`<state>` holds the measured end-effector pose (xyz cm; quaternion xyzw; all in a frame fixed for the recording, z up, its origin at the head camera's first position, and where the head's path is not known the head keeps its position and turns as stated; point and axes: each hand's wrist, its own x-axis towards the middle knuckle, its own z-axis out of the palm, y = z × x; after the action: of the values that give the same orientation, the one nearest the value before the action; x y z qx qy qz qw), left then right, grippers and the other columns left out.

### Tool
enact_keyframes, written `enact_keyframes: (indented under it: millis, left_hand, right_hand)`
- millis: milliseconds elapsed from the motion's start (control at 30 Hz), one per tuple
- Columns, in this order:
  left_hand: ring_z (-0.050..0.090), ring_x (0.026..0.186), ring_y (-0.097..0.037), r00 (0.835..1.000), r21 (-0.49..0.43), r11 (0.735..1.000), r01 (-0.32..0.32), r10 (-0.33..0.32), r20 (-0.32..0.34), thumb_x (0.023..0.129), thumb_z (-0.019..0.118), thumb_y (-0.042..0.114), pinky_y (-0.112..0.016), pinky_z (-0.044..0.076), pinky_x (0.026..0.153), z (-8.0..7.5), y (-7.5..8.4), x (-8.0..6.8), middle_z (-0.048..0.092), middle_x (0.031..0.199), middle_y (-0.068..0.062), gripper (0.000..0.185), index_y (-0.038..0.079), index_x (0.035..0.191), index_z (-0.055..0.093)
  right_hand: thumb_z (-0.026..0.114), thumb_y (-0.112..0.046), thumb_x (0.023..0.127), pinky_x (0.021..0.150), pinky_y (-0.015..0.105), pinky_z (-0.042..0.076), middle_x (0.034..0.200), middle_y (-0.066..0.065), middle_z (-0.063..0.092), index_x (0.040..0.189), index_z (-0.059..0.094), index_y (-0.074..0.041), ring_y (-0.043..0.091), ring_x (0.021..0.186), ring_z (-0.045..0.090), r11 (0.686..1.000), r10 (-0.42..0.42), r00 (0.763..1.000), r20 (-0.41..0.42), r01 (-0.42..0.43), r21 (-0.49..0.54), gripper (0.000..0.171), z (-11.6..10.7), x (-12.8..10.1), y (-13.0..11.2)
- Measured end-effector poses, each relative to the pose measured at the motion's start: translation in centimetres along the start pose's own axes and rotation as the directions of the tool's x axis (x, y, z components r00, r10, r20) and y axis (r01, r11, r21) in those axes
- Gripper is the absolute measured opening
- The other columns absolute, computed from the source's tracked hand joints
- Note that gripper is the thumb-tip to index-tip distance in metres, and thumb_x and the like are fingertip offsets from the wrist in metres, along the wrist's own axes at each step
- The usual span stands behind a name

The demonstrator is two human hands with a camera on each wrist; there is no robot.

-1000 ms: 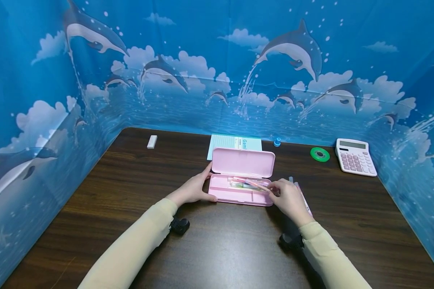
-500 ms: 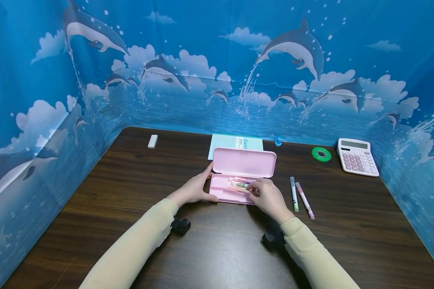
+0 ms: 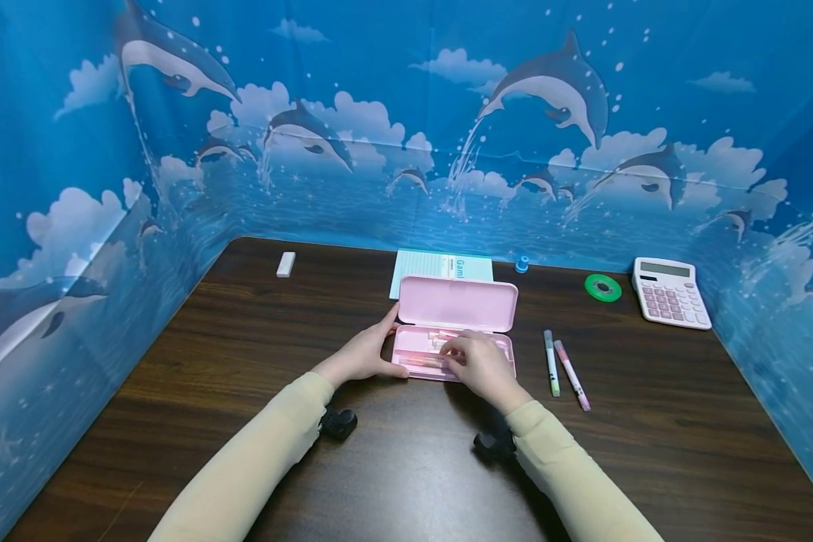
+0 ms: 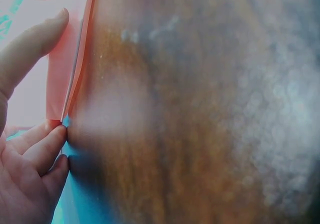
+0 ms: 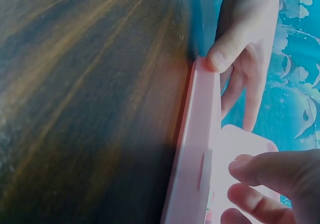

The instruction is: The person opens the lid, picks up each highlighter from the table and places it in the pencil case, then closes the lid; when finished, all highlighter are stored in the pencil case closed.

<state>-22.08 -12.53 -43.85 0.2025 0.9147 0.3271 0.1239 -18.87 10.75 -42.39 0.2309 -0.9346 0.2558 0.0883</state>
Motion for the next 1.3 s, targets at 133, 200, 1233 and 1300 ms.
enact_keyframes:
  millis: [133,200,1233,1300]
  left_hand:
    - [0.037,0.135,-0.023,1.0,-0.004,1.0,0.001,-0.001,0.001,0.071,0.083,0.039,-0.043,0.028,0.111,0.0,-0.1,0.0,0.041,0.146,-0.012,0.123,0.017,0.154,-0.006]
    - [0.036,0.136,-0.024,1.0,-0.004,1.0,-0.003,0.003,-0.001,0.071,0.083,0.039,-0.043,0.028,0.111,0.1,-0.2,0.1,0.041,0.147,-0.012,0.123,0.017,0.154,-0.006]
    - [0.034,0.137,-0.025,1.0,-0.014,1.0,-0.003,0.003,-0.007,0.072,0.083,0.039,-0.045,0.026,0.112,0.1,0.0,-0.1,0.04,0.147,-0.012,0.122,0.016,0.154,-0.004]
    - [0.034,0.137,-0.024,1.0,-0.013,1.0,-0.001,0.001,-0.01,0.072,0.083,0.039,-0.045,0.026,0.111,0.1,-0.1,-0.1,0.04,0.147,-0.012,0.122,0.016,0.154,-0.004]
  right_hand:
    - [0.076,-0.012,0.079,0.065,0.029,0.044,0.079,-0.002,0.059,0.085,0.072,-0.012,0.013,0.071,0.05,0.999,0.036,0.999,0.013,-0.036,0.007,0.007,-0.1,-0.2,0.1]
    - [0.076,-0.013,0.08,0.064,0.028,0.044,0.079,-0.002,0.059,0.085,0.072,-0.012,0.012,0.07,0.05,0.999,0.054,0.998,0.013,-0.054,0.003,0.007,-0.3,-0.3,0.3]
    - [0.072,-0.008,0.083,0.065,0.034,0.048,0.08,0.006,0.062,0.094,0.072,-0.006,0.02,0.071,0.052,0.968,0.246,0.96,-0.132,-0.251,-0.026,0.011,-5.8,-5.4,7.1]
    - [0.072,-0.008,0.083,0.065,0.034,0.048,0.082,0.007,0.062,0.094,0.072,-0.006,0.021,0.072,0.053,0.964,0.259,0.957,-0.133,-0.265,-0.03,0.011,-6.1,-5.8,7.6]
